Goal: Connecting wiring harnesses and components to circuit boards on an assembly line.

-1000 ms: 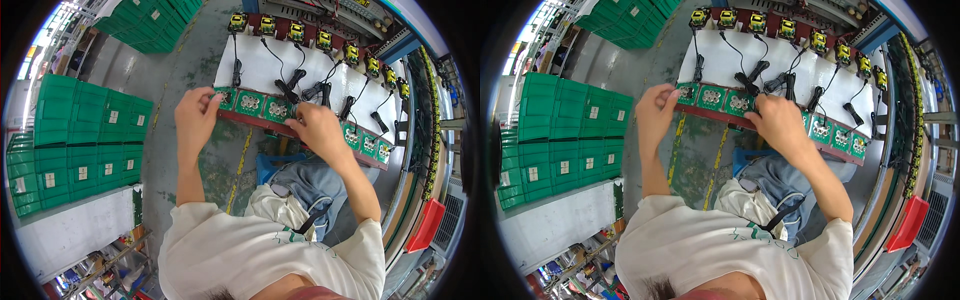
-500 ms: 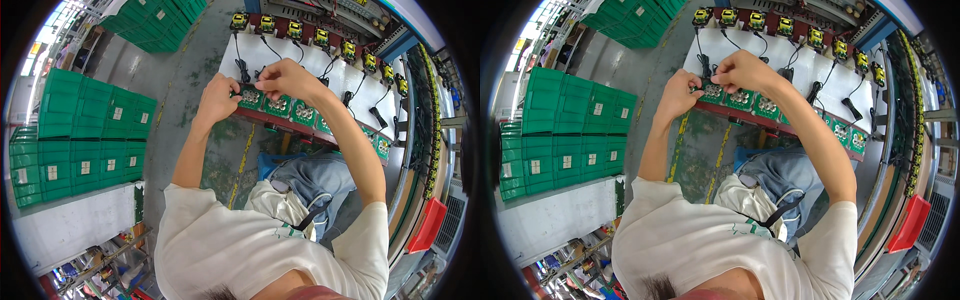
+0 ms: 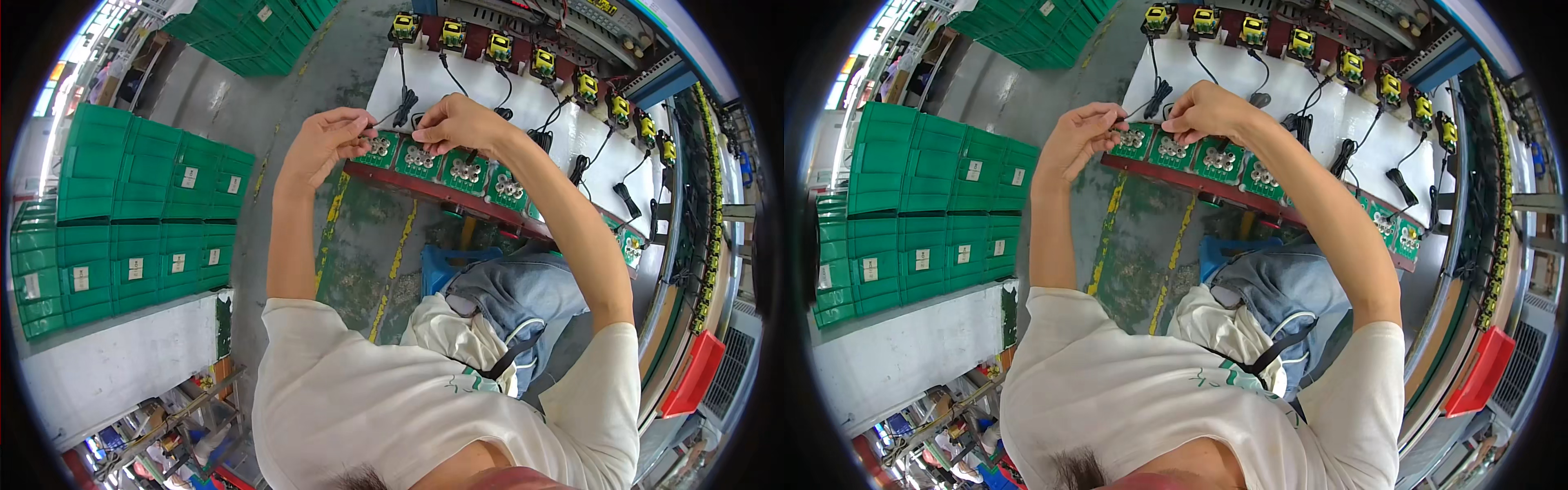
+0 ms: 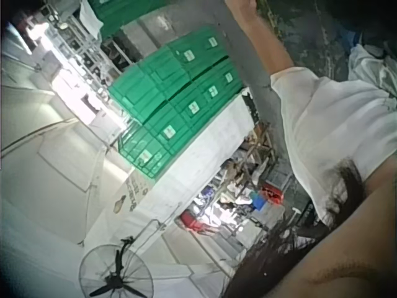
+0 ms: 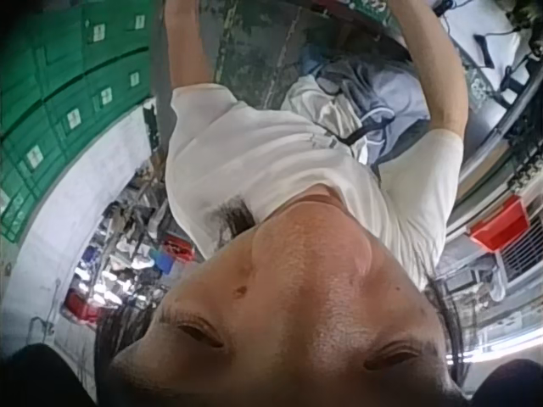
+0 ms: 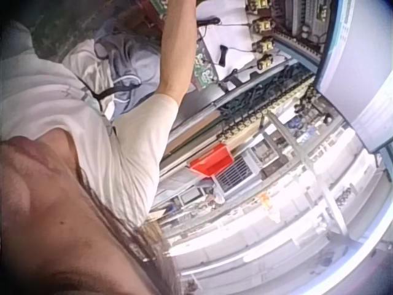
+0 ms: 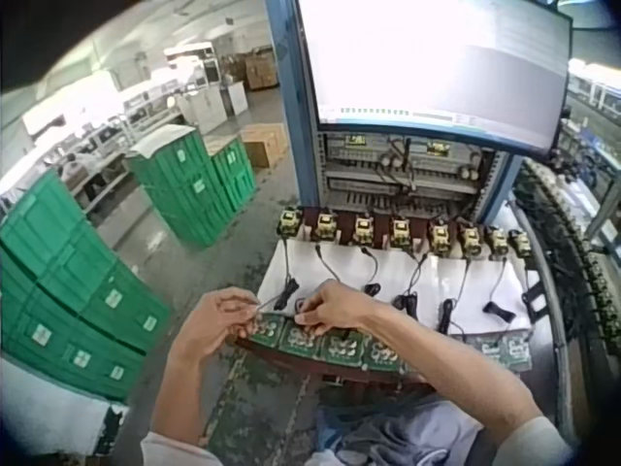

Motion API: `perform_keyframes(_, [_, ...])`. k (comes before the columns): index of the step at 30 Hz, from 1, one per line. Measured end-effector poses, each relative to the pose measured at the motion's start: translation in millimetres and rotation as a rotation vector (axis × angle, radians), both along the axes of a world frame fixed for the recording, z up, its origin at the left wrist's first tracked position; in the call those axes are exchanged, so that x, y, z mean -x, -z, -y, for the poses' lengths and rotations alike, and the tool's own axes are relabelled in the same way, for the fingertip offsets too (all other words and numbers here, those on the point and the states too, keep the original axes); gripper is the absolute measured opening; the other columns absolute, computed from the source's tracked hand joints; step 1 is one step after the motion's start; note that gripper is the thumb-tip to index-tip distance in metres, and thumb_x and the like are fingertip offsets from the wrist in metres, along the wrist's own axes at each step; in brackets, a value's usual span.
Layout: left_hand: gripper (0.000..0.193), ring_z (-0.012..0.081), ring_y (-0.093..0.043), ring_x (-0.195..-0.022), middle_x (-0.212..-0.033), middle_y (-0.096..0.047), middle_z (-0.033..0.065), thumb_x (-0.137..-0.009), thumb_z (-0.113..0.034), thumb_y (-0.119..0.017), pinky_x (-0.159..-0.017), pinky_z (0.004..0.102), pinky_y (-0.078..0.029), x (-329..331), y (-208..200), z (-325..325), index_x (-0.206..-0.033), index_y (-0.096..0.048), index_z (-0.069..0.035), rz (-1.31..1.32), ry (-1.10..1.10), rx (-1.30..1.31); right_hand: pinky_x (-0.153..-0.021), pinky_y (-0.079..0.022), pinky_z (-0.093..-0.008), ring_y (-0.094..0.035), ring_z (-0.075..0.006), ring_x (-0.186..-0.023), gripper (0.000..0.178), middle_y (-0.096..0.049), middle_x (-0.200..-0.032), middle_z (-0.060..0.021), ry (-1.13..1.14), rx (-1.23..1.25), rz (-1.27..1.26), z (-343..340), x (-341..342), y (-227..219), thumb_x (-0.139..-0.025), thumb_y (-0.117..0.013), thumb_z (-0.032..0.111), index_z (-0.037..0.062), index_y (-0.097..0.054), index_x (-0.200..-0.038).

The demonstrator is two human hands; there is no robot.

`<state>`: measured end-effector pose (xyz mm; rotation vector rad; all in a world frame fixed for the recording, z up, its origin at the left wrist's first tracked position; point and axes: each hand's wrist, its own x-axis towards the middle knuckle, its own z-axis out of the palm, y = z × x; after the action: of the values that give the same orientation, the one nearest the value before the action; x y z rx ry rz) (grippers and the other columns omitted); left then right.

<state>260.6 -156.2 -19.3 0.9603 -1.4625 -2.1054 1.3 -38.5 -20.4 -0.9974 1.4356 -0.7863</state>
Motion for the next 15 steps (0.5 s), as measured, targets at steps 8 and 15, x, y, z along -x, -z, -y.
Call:
perform_keyframes(8, [0.025,0.0139,-0.072,-0.081,-0.103,-0.079,0.0121,-0.098,-0.001,-0.082,-0.075,0.0215,-0.061,-6.8,20.7,8.7,-0.123,-0.078,0.003,-0.163,0.004,-0.2,-0.064,-0.056,-0.0254,-0.069,-0.0151,-0.068,0.014,-0.075,-0.08,-0.0089,-0.078,0.077,-0.146,0.8,-1.3,3.3,-0.099,-0.081,0.01,-0.0032,-0.082,-0.097])
perform_keyframes(15, [0.022,0.0105,-0.068,-0.083,-0.102,-0.079,0.0093,-0.097,0.001,-0.081,-0.077,0.0205,-0.056,4.6,1.5,3.9,-0.119,-0.08,0.002,0.116,0.024,0.2,-0.07,-0.055,-0.0355,-0.068,-0.0226,-0.072,0.017,-0.076,-0.082,-0.0109,-0.113,0.336,-0.605,-6.5,-6.0,12.4,-0.094,-0.083,0.015,-0.0013,-0.081,-0.098])
